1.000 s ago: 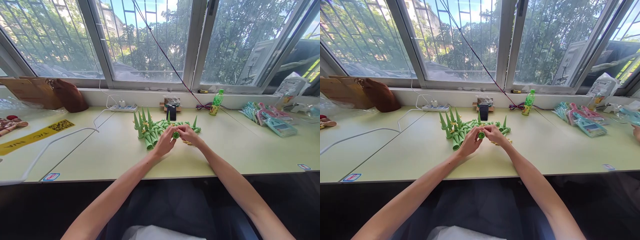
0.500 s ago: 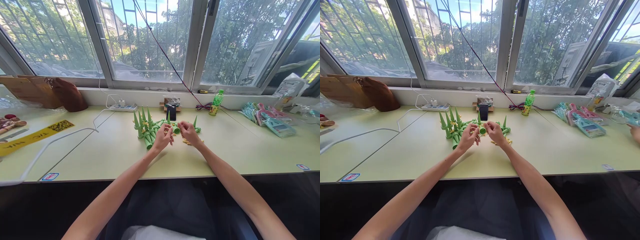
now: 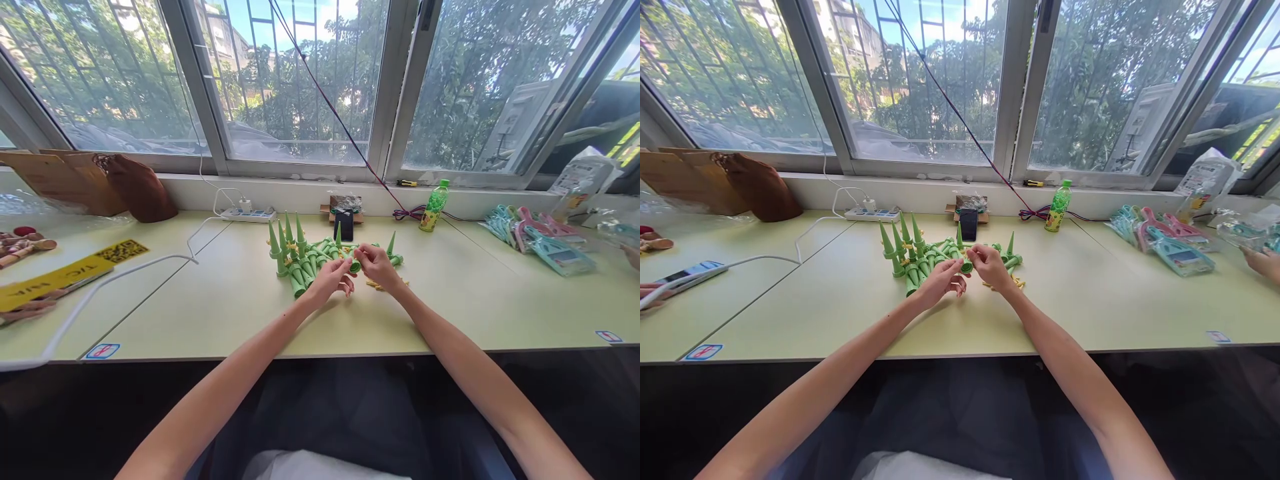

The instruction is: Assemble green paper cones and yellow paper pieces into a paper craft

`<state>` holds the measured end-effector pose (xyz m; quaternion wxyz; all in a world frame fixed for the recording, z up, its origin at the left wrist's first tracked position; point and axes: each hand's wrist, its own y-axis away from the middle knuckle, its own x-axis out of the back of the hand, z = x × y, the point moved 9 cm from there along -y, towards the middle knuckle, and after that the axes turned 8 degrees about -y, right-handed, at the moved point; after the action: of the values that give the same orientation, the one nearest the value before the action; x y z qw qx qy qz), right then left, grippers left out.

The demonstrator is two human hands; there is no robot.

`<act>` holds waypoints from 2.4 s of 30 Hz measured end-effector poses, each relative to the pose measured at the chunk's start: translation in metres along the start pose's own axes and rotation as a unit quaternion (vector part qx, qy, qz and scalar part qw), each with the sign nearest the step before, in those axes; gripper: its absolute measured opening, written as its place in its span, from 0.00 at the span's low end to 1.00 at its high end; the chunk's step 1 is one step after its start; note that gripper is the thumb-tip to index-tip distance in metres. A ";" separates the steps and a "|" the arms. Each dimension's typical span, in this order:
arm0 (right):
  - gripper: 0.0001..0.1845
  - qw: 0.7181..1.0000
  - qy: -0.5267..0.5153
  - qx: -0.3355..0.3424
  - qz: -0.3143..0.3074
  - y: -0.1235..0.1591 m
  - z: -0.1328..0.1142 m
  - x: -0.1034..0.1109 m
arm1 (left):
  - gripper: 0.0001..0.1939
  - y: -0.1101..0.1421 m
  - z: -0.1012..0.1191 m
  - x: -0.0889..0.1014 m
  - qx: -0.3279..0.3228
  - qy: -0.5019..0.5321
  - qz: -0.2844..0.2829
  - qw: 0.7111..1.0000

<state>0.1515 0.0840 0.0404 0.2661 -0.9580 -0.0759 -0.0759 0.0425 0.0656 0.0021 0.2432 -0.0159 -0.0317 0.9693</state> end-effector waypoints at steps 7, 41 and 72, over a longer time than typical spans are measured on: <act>0.27 1.000 0.011 0.001 -0.017 0.000 -0.002 -0.001 | 0.26 0.003 0.008 0.002 -0.059 -0.098 0.020 0.993; 0.14 0.994 -0.045 -0.096 -0.030 0.002 0.011 -0.007 | 0.06 0.019 0.040 0.009 -0.287 -0.417 0.179 0.844; 0.19 0.997 -0.043 -0.054 -0.023 -0.002 0.016 -0.004 | 0.09 0.011 0.034 0.017 -0.205 -0.345 0.177 0.899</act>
<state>0.1487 0.0933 0.0273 0.2083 -0.9714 -0.1048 -0.0451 0.0205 0.0619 0.0353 0.0328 0.2646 -0.3087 0.9130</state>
